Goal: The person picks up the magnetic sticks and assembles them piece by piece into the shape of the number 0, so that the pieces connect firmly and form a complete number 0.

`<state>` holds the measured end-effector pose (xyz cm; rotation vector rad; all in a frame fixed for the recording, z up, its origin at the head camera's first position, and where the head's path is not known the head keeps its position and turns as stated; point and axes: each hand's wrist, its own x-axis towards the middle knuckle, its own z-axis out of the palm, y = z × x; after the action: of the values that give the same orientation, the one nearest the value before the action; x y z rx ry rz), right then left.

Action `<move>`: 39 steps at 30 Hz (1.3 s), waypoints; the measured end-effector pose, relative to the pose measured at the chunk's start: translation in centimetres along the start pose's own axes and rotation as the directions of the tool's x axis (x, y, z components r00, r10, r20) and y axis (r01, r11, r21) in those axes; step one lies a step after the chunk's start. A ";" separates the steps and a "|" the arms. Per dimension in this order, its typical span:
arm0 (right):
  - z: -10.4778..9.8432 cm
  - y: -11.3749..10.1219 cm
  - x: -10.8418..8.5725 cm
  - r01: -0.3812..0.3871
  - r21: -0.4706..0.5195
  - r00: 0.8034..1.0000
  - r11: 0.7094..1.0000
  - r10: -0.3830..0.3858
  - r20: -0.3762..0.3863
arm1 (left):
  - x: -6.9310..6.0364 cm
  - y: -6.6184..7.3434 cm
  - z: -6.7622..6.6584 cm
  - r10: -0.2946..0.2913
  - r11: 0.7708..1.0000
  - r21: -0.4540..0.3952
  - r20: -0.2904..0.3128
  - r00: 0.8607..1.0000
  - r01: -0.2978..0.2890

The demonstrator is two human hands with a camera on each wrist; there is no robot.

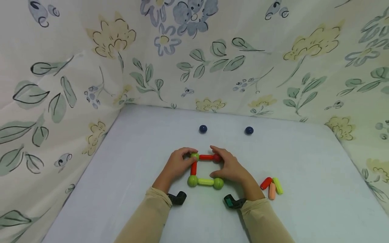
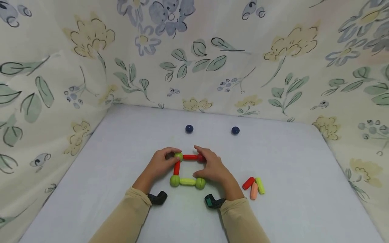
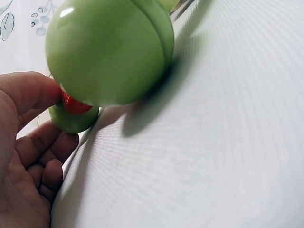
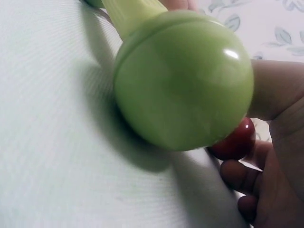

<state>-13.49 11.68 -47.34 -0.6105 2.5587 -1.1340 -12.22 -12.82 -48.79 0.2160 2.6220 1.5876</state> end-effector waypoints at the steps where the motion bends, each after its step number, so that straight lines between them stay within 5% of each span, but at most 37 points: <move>1: 0.0 0.1 -0.1 -0.008 0.004 1.000 1.000 0.008 0.003 | 0.0 -0.1 0.1 -0.001 1.000 -0.001 0.002 1.000 0.001; 11: -1.9 0.2 -1.4 -0.101 -0.016 0.994 0.995 0.100 -0.034 | -0.2 0.0 0.8 -0.001 1.000 -0.022 0.006 1.000 0.002; 24: -11.3 3.2 -7.3 -0.310 -0.119 0.947 0.943 0.295 -0.128 | 0.0 0.1 0.4 0.013 1.000 -0.008 -0.016 1.000 -0.013; 34: -13.7 5.7 -10.7 -0.467 -0.008 0.884 0.884 0.467 0.019 | 0.2 -0.4 0.4 0.007 1.000 -0.014 -0.115 0.993 -0.008; 39: -13.9 5.9 -10.8 -0.429 -0.037 0.903 0.903 0.430 0.016 | 0.2 -0.6 0.1 0.001 1.000 -0.021 -0.121 0.993 -0.003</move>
<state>-11.30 29.34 -41.84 -0.0496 2.5175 -0.9233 -12.41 -12.97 -49.32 0.1245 2.6930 1.6795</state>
